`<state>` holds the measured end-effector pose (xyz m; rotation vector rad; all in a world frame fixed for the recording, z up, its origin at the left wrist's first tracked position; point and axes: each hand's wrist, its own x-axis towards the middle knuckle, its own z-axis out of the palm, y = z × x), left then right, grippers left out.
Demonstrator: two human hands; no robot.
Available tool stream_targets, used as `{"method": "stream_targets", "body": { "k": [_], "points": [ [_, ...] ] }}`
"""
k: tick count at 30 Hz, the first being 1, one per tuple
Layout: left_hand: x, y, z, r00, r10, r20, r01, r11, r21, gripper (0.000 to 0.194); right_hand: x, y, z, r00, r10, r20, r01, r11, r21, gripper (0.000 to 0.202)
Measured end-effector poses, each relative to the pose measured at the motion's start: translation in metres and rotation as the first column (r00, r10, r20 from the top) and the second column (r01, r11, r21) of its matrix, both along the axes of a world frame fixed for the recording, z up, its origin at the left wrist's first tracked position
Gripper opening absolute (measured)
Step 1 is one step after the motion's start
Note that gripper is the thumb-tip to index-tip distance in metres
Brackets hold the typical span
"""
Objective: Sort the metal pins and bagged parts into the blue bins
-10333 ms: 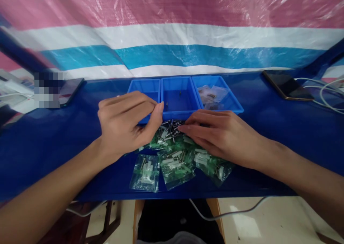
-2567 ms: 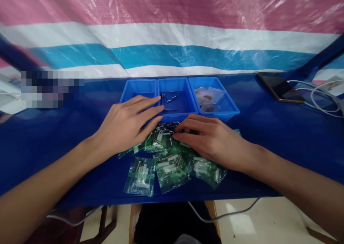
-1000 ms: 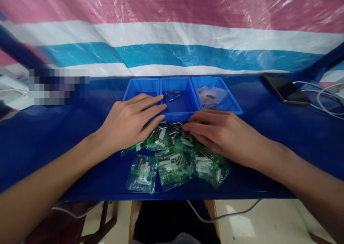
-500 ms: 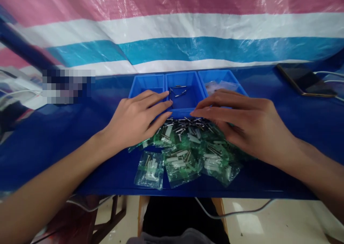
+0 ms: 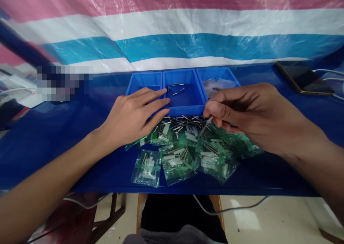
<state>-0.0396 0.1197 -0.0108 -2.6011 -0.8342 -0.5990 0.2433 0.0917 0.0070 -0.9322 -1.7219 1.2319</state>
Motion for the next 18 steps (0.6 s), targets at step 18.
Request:
{"method": "stream_targets", "body": {
  "k": [18],
  "points": [
    [0.001, -0.001, 0.001, 1.000, -0.024, 0.005, 0.024, 1.000, 0.017, 0.046, 0.001, 0.000, -0.027, 0.645, -0.292, 0.706, -0.524, 0.504, 0.687, 0.031]
  ]
}}
